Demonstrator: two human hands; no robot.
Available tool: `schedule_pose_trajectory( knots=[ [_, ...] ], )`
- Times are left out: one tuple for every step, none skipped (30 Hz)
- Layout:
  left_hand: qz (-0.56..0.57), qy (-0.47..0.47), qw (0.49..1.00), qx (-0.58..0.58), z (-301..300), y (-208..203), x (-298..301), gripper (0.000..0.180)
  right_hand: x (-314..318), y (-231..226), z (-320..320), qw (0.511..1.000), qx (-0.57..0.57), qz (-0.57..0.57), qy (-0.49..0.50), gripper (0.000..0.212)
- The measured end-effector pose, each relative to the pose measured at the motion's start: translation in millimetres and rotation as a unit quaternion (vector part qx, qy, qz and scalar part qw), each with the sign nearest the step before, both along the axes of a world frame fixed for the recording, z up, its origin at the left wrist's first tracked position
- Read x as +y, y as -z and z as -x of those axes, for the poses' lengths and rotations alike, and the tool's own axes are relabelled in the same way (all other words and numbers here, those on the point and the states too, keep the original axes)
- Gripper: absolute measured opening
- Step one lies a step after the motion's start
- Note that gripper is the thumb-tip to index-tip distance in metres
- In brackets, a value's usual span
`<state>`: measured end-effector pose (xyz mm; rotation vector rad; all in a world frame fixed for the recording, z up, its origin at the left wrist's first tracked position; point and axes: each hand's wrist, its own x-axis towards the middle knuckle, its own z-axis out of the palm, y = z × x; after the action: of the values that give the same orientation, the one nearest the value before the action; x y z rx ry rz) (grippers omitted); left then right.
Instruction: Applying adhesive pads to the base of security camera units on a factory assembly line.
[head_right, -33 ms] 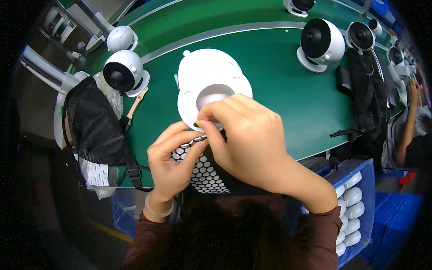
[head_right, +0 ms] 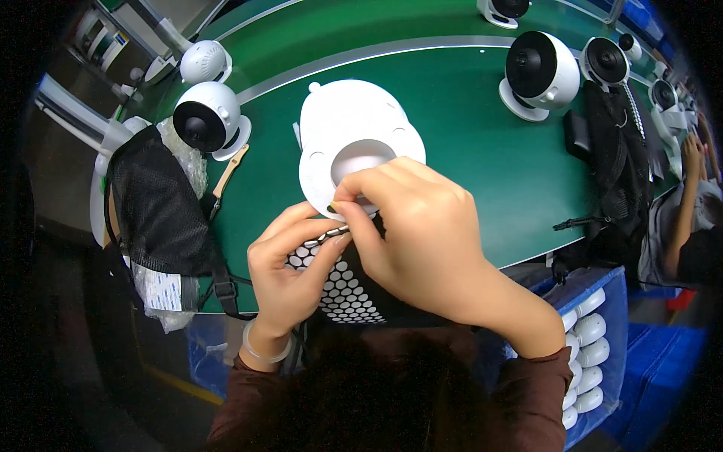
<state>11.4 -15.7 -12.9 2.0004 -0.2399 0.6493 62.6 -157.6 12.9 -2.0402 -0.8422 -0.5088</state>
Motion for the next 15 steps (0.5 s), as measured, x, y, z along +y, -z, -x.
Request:
schedule_pose_trajectory(
  knots=[
    [0.008, 0.007, 1.000, 0.001, -0.1, 0.9, 0.7, 0.015, 0.7, 0.6, -0.6, 1.000, 0.002, -0.008, 0.001, 0.008],
    [0.008, 0.011, 1.000, 0.004, -0.4, 0.4, 0.7, 0.015, 0.7, 0.3, -1.0, 1.000, 0.004, -0.007, 0.000, 0.008],
    [0.009, 0.010, 1.000, 0.006, -0.6, 0.1, 1.1, 0.015, 0.6, -0.5, -1.2, 1.000, 0.005, -0.003, 0.000, 0.008],
    [0.010, 0.012, 1.000, 0.004, -0.7, 0.0, 1.4, 0.015, 0.7, -0.9, -1.1, 1.000, 0.005, 0.000, 0.000, 0.008],
    [0.010, 0.014, 1.000, 0.002, -0.9, -0.3, 1.6, 0.014, 0.9, -1.4, -1.2, 1.000, 0.006, 0.001, 0.000, 0.008],
    [0.011, 0.013, 1.000, 0.003, -0.8, -0.3, 1.9, 0.014, 1.1, -1.8, -1.1, 1.000, 0.006, 0.006, -0.001, 0.008],
    [0.009, 0.014, 1.000, 0.004, -0.6, -0.2, 2.2, 0.014, 1.3, -1.8, -1.0, 1.000, 0.006, 0.011, -0.001, 0.009],
    [0.006, 0.013, 1.000, 0.005, -0.4, -0.1, 2.6, 0.014, 1.5, -1.5, -1.2, 1.000, 0.006, 0.012, -0.002, 0.009],
    [0.007, 0.013, 1.000, 0.006, -0.5, 0.0, 2.8, 0.014, 1.6, -1.2, -1.5, 1.000, 0.000, 0.008, -0.003, 0.009],
    [0.007, 0.015, 1.000, 0.004, -0.9, -0.1, 2.9, 0.014, 1.6, -0.9, -1.9, 1.000, -0.006, 0.005, -0.005, 0.009],
    [0.007, 0.019, 1.000, 0.001, -1.2, 0.0, 2.7, 0.015, 1.2, -0.9, -2.3, 1.000, -0.005, 0.006, -0.004, 0.009],
    [0.008, 0.019, 1.000, 0.002, -1.3, 0.1, 2.7, 0.015, 0.7, -1.3, -2.8, 1.000, -0.005, 0.006, -0.009, 0.009],
    [0.004, 0.019, 1.000, 0.001, -1.3, 0.1, 2.8, 0.015, 0.2, -1.9, -2.7, 1.000, -0.004, 0.006, -0.014, 0.009],
    [0.000, 0.019, 1.000, 0.000, -1.0, 0.6, 3.4, 0.015, 0.1, -3.1, -1.8, 1.000, -0.003, 0.006, -0.014, 0.009],
    [0.001, 0.019, 1.000, 0.002, -0.7, 1.0, 4.0, 0.015, 0.0, -5.3, -0.5, 1.000, 0.006, 0.026, -0.015, 0.010]
  ],
)
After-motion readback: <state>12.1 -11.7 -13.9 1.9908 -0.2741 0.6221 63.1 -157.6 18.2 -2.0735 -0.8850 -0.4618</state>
